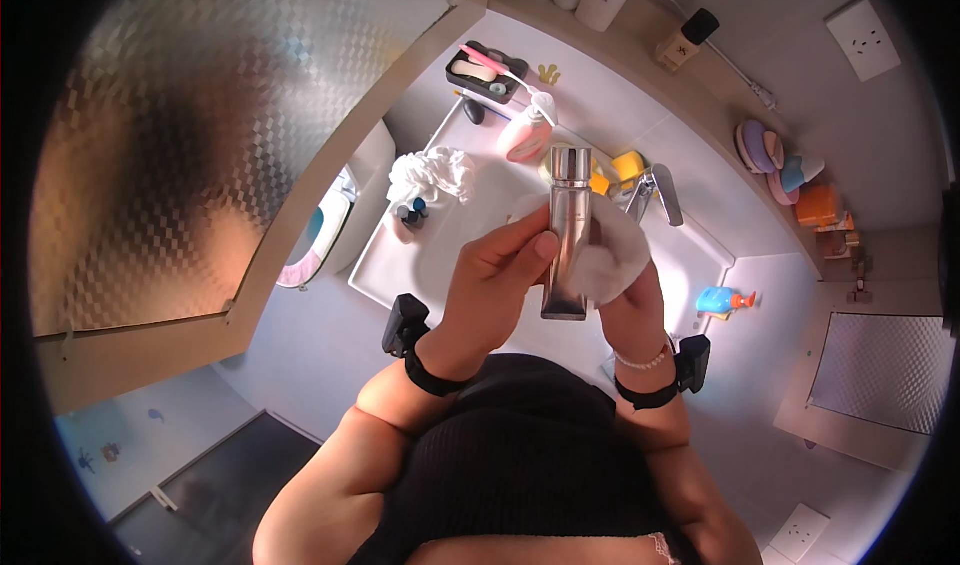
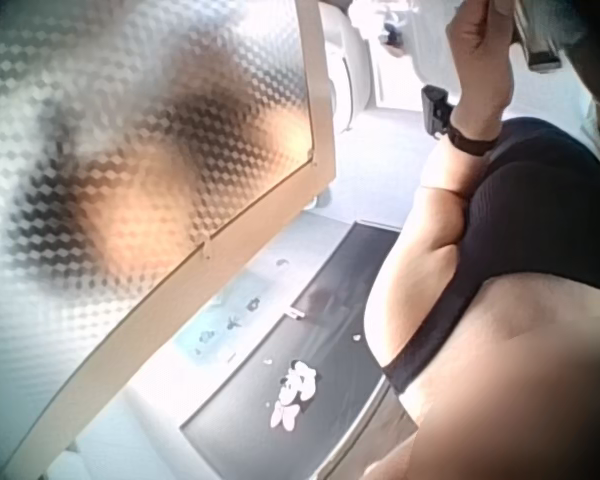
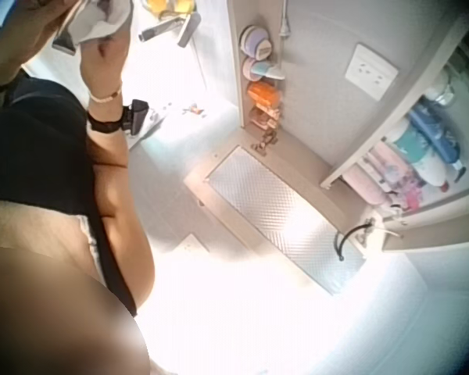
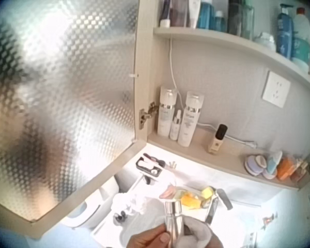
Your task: The person wipes several cosmetic containers and compacts with a white tissue at a bathroom sink. They handle a silver tube, a beige tube, a pink compact, a blue compact, a black compact, and a small jar, wiping each item and placing them on the shelf above the sink.
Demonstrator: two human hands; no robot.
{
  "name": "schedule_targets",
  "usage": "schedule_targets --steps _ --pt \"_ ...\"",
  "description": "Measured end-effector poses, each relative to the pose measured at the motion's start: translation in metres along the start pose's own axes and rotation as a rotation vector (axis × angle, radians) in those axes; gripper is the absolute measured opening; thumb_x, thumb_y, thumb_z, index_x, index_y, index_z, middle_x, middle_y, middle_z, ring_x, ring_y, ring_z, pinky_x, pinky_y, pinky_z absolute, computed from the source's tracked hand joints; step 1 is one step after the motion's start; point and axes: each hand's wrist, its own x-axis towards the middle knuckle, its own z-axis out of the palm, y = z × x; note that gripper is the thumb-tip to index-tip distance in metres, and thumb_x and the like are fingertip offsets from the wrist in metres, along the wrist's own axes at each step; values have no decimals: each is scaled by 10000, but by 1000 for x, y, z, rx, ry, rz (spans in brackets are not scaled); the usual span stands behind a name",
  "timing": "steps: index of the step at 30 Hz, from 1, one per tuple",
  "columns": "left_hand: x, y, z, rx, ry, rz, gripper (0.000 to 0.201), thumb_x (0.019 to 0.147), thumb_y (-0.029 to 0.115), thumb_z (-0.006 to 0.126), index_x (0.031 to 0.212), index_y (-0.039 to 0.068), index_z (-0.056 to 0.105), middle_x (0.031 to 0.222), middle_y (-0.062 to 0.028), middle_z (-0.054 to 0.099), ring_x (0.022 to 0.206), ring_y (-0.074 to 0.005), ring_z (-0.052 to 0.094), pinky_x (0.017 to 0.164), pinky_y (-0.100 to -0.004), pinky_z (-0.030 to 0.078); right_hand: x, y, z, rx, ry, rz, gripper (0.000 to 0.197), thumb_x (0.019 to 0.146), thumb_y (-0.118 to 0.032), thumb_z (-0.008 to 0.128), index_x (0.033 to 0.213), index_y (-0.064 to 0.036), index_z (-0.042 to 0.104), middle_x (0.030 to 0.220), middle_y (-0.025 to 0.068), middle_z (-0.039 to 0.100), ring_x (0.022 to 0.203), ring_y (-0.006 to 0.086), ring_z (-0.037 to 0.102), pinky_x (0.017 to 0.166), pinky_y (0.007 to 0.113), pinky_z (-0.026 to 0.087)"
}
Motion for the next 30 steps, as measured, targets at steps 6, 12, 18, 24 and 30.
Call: schedule_targets --steps 6,12,18,24,30 --pt "-5 5 2 364 -124 32 384 1033 92 595 1398 -27 573 1200 -96 684 1006 -135 665 864 -268 534 2 -11 -1 -46 -37 35 561 923 -56 678 1430 18 451 1341 105 607 1182 158 592 1016 319 487" --pt "-4 3 15 681 -151 326 367 938 32 676 1299 -22 635 1040 -146 710 881 -233 712 763 -302 544 9 -16 4 8 104 -20 337 961 -45 585 1289 27 558 1251 121 662 1062 152 638 937 300 522" --pt "-7 5 20 830 -109 462 383 893 1 699 1271 -24 646 1050 -170 702 886 -315 719 749 -349 568 8 -15 11 14 98 -56 310 965 -128 609 1234 17 558 1178 103 659 1013 147 639 892 287 530" --pt "-8 2 21 811 -75 518 387 866 -7 720 1247 -31 656 1042 -174 700 878 -322 716 755 -351 567 4 -14 18 180 107 -29 340 1011 -238 549 1240 14 549 1181 113 650 991 151 638 836 283 539" --pt "-9 -1 22 781 -45 516 399 836 1 767 1221 -35 667 1006 -162 695 852 -302 702 750 -350 556 1 -16 20 239 124 8 388 1037 -313 483 1226 17 559 1163 123 650 991 168 645 814 282 541"
